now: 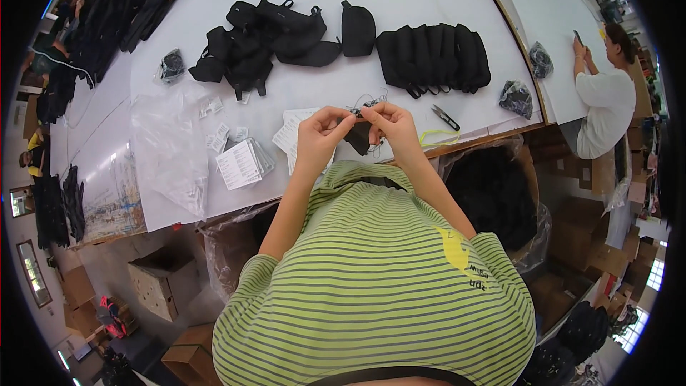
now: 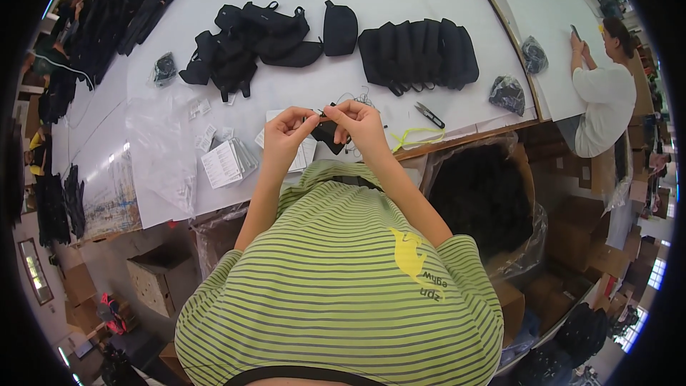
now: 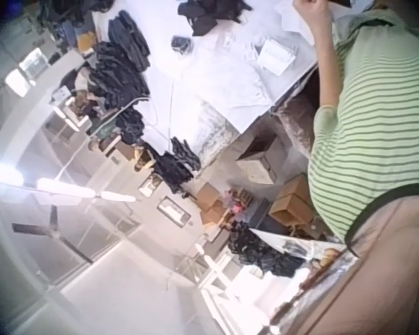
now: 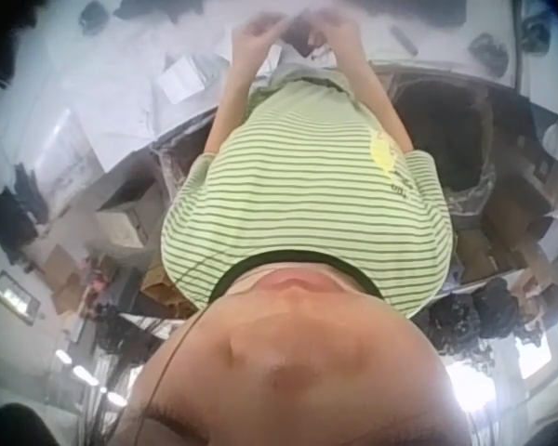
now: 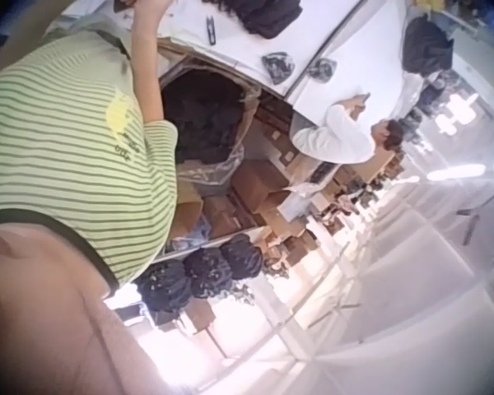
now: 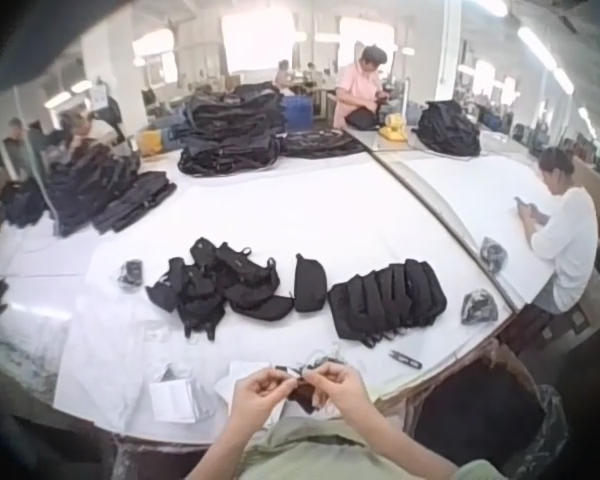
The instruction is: Packing individual glasses cases with cleaning cloths and warranty cards into plastic sleeves.
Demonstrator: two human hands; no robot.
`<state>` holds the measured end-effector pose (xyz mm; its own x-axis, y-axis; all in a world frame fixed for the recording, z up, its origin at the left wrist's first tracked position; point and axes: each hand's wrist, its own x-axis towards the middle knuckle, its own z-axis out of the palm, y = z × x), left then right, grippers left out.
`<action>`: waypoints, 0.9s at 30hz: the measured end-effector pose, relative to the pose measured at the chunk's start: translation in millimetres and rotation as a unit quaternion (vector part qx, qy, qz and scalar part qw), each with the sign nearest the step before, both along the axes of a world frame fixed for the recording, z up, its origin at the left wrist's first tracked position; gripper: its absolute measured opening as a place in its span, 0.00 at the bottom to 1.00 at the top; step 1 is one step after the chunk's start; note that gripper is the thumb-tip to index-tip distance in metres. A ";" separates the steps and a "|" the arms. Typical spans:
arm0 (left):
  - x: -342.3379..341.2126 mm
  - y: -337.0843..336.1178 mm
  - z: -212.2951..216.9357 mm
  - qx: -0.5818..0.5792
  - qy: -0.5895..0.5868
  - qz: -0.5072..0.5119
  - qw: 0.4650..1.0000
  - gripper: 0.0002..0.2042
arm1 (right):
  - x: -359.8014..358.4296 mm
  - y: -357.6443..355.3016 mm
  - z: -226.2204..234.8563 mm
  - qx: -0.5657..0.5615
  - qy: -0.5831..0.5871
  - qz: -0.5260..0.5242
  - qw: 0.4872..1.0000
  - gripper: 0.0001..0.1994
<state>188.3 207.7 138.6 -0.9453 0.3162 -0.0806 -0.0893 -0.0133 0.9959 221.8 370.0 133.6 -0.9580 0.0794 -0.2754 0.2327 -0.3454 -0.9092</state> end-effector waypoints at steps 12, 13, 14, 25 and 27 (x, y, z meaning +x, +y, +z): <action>-8.5 -5.7 -13.6 0.073 -0.029 -0.088 0.993 0.08 | 0.7 7.3 5.8 0.030 0.040 0.086 0.995 0.07; -8.7 -5.9 -16.5 0.073 -0.030 -0.088 0.993 0.08 | -0.1 8.6 8.0 0.044 0.038 0.105 0.993 0.07; -8.4 -5.9 -15.0 0.053 -0.030 -0.106 0.993 0.08 | -0.9 9.7 7.4 0.055 0.033 0.123 0.990 0.07; 34.4 24.9 -1.5 -0.175 0.166 -0.313 0.918 0.07 | -18.3 7.4 -77.6 0.650 0.129 0.275 0.696 0.19; 38.6 25.7 4.5 -0.199 0.136 -0.338 0.910 0.07 | -20.2 4.5 -79.4 0.622 0.068 0.299 0.721 0.17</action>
<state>226.9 233.4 143.0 -0.5479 0.8294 -0.1090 0.3070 0.3205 0.8961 201.6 374.5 54.2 -0.9349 -0.2541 -0.2478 -0.1182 0.8811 -0.4578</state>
